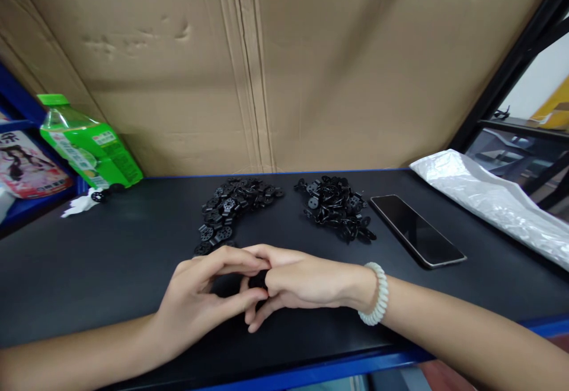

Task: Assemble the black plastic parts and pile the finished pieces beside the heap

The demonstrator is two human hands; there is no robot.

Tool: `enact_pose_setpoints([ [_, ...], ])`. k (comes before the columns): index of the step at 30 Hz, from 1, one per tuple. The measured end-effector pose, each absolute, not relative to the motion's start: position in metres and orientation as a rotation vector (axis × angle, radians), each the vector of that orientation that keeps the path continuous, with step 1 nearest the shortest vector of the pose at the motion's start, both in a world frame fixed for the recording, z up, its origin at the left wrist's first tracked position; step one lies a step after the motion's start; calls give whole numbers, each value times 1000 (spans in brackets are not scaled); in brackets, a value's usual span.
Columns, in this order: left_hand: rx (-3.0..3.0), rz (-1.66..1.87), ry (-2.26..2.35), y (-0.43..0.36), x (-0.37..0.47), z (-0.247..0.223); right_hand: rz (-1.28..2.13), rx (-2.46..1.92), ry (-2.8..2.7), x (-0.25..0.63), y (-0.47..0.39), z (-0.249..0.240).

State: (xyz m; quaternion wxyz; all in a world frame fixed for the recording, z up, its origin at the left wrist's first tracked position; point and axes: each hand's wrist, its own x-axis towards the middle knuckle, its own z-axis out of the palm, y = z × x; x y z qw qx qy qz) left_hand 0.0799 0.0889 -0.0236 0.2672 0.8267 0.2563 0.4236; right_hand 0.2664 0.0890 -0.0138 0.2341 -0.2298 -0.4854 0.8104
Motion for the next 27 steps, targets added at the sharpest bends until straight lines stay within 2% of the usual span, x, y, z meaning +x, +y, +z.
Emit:
enact_pose_setpoints([
  [9, 2436, 1223, 703, 89, 83, -27, 2192, -690, -1220, 257, 81, -17],
  [15, 1995, 1298, 802, 95, 85, -25, 2123, -631, -1122, 256, 80, -9],
  [18, 1851, 1324, 762, 99, 84, -25, 1960, -729, -1369, 265, 83, -3],
  [20, 1858, 1299, 766, 100, 83, -25, 1677, -846, -1720, 274, 85, 3],
  [23, 1922, 1262, 805, 99, 81, -26, 959, -1050, -2156, 291, 91, 14],
  [27, 2016, 1293, 865, 100, 77, -23, 30, -1316, -2149, 319, 109, 27],
])
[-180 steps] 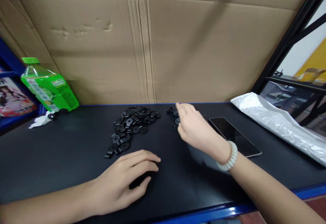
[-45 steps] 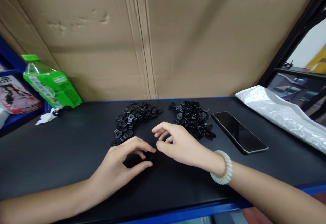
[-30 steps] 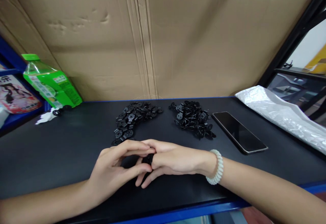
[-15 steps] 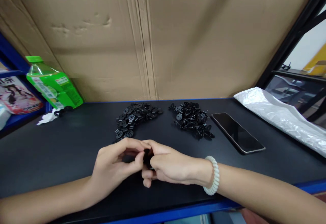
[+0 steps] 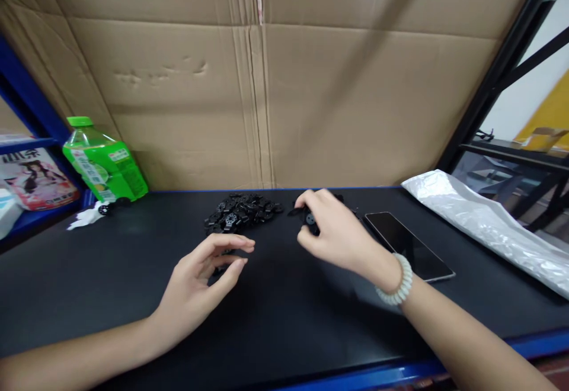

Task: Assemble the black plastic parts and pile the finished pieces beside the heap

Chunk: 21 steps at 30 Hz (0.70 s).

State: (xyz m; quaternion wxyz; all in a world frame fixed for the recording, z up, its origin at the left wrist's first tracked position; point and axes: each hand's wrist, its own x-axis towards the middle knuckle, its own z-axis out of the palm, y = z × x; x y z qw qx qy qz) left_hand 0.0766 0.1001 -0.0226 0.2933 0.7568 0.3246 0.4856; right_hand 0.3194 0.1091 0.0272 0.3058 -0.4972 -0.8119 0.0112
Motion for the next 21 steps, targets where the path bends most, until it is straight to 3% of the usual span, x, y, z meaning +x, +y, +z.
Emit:
enact_pose_setpoints([
  [3, 2058, 1331, 909, 113, 69, -12, -285, -1468, -2069, 343, 125, 30],
  [6, 2123, 1298, 965, 139, 54, 7, -301, -1541, -2111, 358, 135, 27],
  [14, 2525, 329, 1199, 192, -9, 45, -186, -1374, -2097, 344, 128, 18],
  [21, 2492, -168, 1160, 169, 1, 46, -132, -1294, -2054, 329, 116, 23],
])
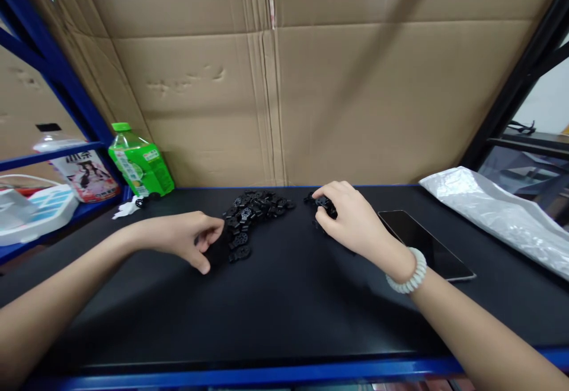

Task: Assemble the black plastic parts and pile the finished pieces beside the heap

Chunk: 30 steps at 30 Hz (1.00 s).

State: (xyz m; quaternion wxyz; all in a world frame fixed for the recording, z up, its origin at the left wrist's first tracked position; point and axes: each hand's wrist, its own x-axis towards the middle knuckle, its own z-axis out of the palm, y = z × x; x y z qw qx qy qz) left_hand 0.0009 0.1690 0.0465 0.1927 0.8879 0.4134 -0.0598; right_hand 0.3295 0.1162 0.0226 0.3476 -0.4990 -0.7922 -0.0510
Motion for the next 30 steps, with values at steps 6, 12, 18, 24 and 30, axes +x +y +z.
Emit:
enact_pose_setpoints([
  [6, 2533, -72, 1060, 155, 27, 35, -92, -1309, -2070, 325, 114, 22],
  [12, 2671, 271, 1075, 151, 49, 5, -81, -1307, -2092, 325, 115, 20],
  [18, 2820, 601, 1047, 140, 62, -16, -93, -1309, -2061, 325, 115, 22],
  [24, 2871, 631, 911, 133, 77, -25, -49, -1313, -2109, 316, 111, 23],
  [30, 2808, 628, 778, 129, 77, -23, 270, -1272, -2101, 308, 106, 20],
])
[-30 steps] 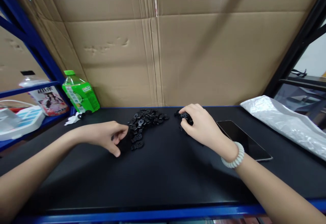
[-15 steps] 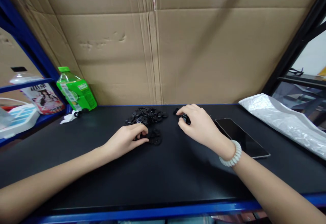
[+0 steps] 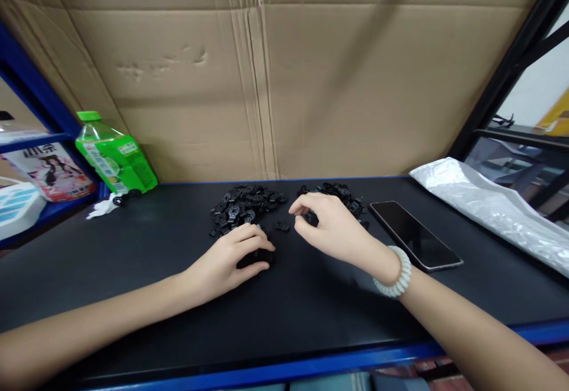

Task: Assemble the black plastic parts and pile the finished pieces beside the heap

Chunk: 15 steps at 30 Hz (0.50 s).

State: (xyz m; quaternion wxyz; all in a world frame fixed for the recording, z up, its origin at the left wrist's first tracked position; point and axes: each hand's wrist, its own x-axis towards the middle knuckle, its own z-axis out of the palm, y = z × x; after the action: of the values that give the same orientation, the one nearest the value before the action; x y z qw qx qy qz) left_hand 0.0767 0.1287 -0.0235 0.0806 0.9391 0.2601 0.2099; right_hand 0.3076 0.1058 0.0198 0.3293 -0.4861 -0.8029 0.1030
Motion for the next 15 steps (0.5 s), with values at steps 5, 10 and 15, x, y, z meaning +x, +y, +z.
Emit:
enact_pose_setpoints([
  [5, 2586, 790, 674, 117, 73, -18, 1271, -1160, -1869, 300, 107, 0],
  [10, 2187, 982, 671, 106, 75, -18, 1981, -797, -1513, 285, 98, -11],
  [15, 2049, 1010, 620, 100, 78, -19, 2173, -654, -1411, 276, 90, -10],
])
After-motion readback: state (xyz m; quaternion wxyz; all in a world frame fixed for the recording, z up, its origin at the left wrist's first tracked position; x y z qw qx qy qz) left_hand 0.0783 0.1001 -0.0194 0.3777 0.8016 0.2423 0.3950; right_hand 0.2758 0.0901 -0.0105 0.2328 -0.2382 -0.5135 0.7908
